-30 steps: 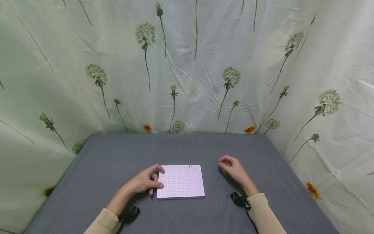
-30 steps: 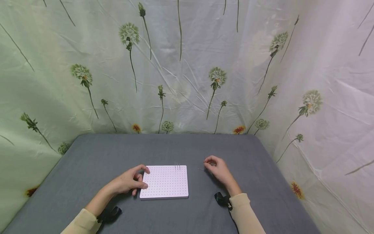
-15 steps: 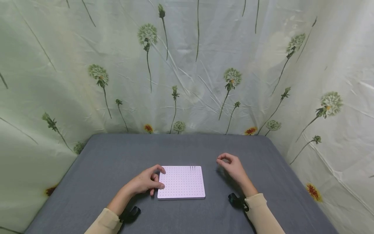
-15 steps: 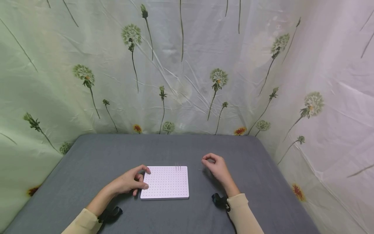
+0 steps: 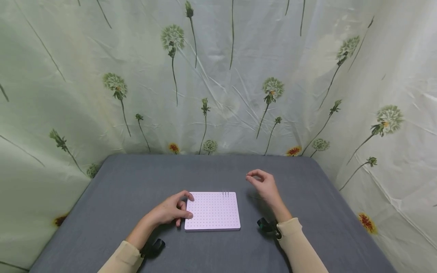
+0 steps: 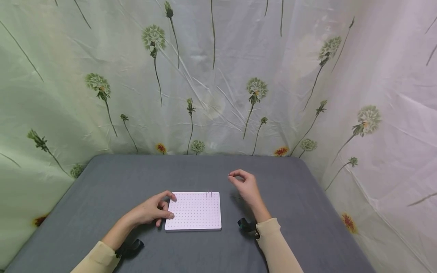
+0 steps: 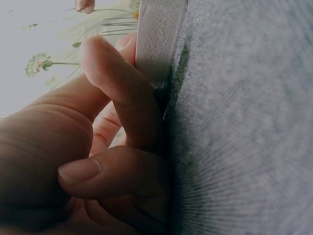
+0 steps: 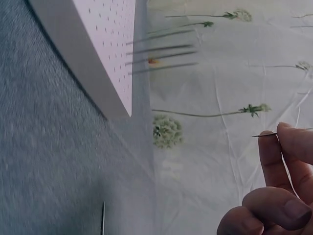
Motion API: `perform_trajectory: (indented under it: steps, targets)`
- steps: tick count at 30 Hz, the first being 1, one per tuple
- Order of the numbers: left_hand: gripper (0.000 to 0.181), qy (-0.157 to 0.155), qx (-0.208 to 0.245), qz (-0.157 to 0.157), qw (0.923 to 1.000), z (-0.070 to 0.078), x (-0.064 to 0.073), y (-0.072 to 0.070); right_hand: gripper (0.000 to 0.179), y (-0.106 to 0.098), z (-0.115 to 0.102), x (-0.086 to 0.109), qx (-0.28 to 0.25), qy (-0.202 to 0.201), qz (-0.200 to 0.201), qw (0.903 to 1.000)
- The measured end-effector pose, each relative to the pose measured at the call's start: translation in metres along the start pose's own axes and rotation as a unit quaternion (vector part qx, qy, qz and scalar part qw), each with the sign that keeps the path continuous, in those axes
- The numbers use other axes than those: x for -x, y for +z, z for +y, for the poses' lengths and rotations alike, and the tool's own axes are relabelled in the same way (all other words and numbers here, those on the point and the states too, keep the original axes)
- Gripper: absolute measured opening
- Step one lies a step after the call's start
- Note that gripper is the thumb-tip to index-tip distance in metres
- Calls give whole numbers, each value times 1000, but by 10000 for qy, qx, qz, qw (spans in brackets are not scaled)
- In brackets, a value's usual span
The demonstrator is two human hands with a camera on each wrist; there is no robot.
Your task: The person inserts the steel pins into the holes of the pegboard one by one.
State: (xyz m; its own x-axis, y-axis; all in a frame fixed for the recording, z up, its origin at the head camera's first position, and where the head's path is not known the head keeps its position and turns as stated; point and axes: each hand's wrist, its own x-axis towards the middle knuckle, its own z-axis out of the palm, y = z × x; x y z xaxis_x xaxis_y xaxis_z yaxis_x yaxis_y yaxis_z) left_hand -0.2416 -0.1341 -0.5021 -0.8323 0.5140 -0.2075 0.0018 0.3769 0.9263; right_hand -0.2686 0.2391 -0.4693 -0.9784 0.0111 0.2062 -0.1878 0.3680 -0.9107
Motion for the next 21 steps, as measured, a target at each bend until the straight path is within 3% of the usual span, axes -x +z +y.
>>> perform_trajectory:
  steps: [8,21]
  targets:
    - [53,-89,-35,36,9999,0,-1,0,13,13,-2,0,-36,96,149,9998]
    - [52,29,0,-22,10000,0,0,0,9,31,5,5,36,219,-111,9997]
